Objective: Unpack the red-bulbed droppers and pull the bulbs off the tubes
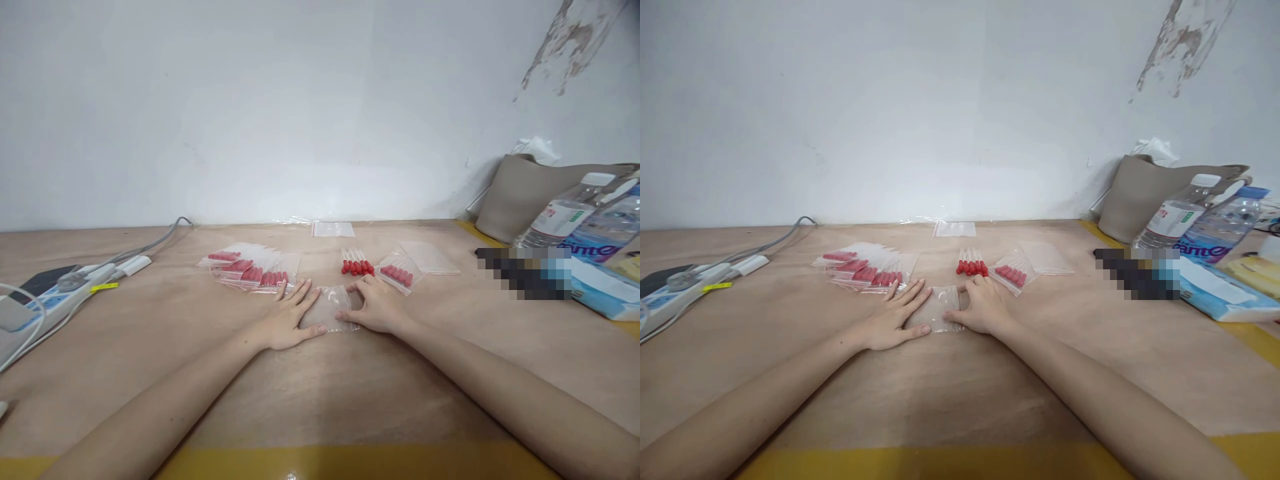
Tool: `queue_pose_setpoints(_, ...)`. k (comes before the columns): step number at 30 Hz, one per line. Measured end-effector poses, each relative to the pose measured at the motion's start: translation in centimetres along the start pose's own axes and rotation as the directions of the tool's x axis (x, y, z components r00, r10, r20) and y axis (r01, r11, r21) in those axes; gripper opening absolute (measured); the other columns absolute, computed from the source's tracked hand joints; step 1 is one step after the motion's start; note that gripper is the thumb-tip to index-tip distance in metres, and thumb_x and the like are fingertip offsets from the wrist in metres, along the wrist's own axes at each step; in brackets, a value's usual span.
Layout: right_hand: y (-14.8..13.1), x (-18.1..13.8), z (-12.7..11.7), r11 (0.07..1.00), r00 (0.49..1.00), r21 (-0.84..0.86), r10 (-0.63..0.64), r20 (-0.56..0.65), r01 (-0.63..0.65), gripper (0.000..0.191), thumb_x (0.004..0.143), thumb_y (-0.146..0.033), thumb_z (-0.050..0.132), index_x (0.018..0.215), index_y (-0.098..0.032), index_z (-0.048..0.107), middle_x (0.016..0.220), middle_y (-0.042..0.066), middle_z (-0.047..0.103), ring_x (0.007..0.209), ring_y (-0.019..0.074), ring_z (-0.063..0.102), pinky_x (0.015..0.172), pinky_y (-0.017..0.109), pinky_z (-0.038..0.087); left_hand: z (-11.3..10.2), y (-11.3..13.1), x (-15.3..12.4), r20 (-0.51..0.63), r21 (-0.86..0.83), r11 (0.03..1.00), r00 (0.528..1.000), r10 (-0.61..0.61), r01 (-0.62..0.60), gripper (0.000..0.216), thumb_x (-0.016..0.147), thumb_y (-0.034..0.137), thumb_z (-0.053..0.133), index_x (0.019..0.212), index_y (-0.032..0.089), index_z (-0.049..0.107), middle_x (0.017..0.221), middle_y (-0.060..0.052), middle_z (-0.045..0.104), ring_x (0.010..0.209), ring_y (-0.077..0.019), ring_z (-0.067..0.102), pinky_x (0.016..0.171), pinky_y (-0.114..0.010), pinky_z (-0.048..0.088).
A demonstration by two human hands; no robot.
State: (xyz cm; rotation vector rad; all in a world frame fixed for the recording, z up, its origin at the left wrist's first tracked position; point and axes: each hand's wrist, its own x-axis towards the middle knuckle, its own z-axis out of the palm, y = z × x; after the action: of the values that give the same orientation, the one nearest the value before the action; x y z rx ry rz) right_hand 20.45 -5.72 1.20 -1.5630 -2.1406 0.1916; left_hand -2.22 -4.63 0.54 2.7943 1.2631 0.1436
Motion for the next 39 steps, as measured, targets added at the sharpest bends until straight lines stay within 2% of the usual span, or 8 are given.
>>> queue_pose_setpoints(8, 0.1, 0.4, 0.8, 0.901, 0.965, 0.366, 0.167, 0.201, -0.232, 0.065, 0.051, -0.03, 0.075, 0.108, -0.016, 0.048, 0.074, -0.003, 0.059, 0.064, 0.012, 0.053, 0.06, 0.024, 0.038, -0.3, 0.3, -0.3, -0.066, -0.036, 0.999, 0.998, -0.01, 0.007, 0.08, 0.078, 0.066, 0.035, 0.14, 0.025, 0.006, 0.146, -0.009, 0.011, 0.134, -0.0258, 0.006, 0.108, -0.05, 0.003)
queue_pose_setpoints(13, -0.1, 0.4, 1.7, 0.787, 0.957, 0.551, 0.179, 0.228, -0.278, 0.022, 0.057, -0.027, 0.068, 0.07, -0.016, 0.054, 0.055, -0.005, 0.052, 0.053, 0.0096, 0.049, 0.051, 0.02, 0.035, 0.0, 0.1, -0.2, -0.13, -0.066, 0.997, 0.99, -0.051, 0.042, 0.064, 0.085, 0.057, 0.029, 0.14, 0.027, 0.012, 0.145, -0.007, 0.017, 0.134, -0.0248, 0.009, 0.108, -0.051, 0.007)
queue_pose_setpoints(18, 2.1, 1.8, -1.4, 0.782, 0.974, 0.617, 0.201, -0.106, -0.094, 0.011, 0.068, -0.026, 0.052, 0.065, -0.019, 0.043, 0.065, -0.001, 0.058, 0.062, 0.0132, 0.055, 0.058, 0.024, 0.042, 0.5, -0.5, -0.2, -0.268, -0.126, 0.987, 0.954, -0.133, 0.102, 0.06, 0.09, 0.049, 0.023, 0.141, 0.021, 0.006, 0.147, -0.01, 0.011, 0.135, -0.024, 0.007, 0.108, -0.046, 0.013)
queue_pose_setpoints(21, 6.4, 2.8, -4.6, 0.945, 0.748, 0.321, 0.17, -0.641, 0.06, 0.007, 0.067, -0.015, 0.044, 0.072, -0.02, 0.044, 0.086, 0.005, 0.061, 0.082, 0.0165, 0.057, 0.073, 0.028, 0.043, 0.6, -0.6, -0.1, -0.263, -0.158, 0.98, 0.951, -0.159, 0.121, 0.061, 0.09, 0.05, 0.022, 0.141, 0.021, 0.005, 0.147, -0.011, 0.01, 0.135, -0.024, 0.005, 0.108, -0.046, 0.013)
queue_pose_setpoints(23, 9.8, 2.9, -6.2, 0.996, 0.677, 0.088, 0.071, -0.732, -0.009, 0.015, 0.067, -0.009, 0.04, 0.076, -0.02, 0.045, 0.096, 0.008, 0.059, 0.095, 0.0184, 0.054, 0.08, 0.03, 0.04, 0.6, -0.6, -0.1, -0.233, -0.163, 0.98, 0.961, -0.152, 0.115, 0.061, 0.089, 0.051, 0.022, 0.141, 0.023, 0.005, 0.147, -0.01, 0.01, 0.135, -0.0247, 0.004, 0.108, -0.048, 0.012)
queue_pose_setpoints(27, 15.2, 1.9, -7.1, 0.936, 0.935, -0.202, 0.232, -0.268, -0.29, 0.025, 0.062, -0.004, 0.039, 0.079, -0.016, 0.052, 0.088, 0.009, 0.062, 0.084, 0.0186, 0.057, 0.07, 0.027, 0.04, 0.4, -0.3, -0.1, -0.198, -0.157, 0.981, 0.97, -0.144, 0.113, 0.06, 0.089, 0.052, 0.023, 0.14, 0.026, 0.007, 0.147, -0.009, 0.009, 0.134, -0.0259, 0.003, 0.108, -0.049, 0.011)
queue_pose_setpoints(31, 17.1, 1.6, -7.7, 0.922, 0.956, -0.258, 0.294, -0.012, -0.287, 0.024, 0.053, -0.004, 0.048, 0.07, -0.017, 0.06, 0.069, 0.004, 0.063, 0.064, 0.0175, 0.056, 0.058, 0.024, 0.038, 0.2, -0.1, -0.1, -0.181, -0.146, 0.981, 0.972, -0.152, 0.126, 0.059, 0.089, 0.053, 0.021, 0.14, 0.025, 0.009, 0.147, -0.009, 0.011, 0.135, -0.0249, 0.004, 0.108, -0.048, 0.011)
queue_pose_setpoints(39, 10.3, 2.8, -5.8, 0.956, 0.997, -0.295, -0.023, -0.072, 0.001, 0.028, 0.076, -0.041, 0.05, 0.084, -0.017, 0.062, 0.086, 0.007, 0.063, 0.079, 0.018, 0.056, 0.068, 0.025, 0.039, 0.1, 0.0, -0.1, -0.154, -0.129, 0.984, 0.978, -0.143, 0.123, 0.058, 0.089, 0.052, 0.021, 0.14, 0.027, 0.01, 0.147, -0.006, 0.013, 0.135, -0.0238, 0.005, 0.108, -0.048, 0.01)
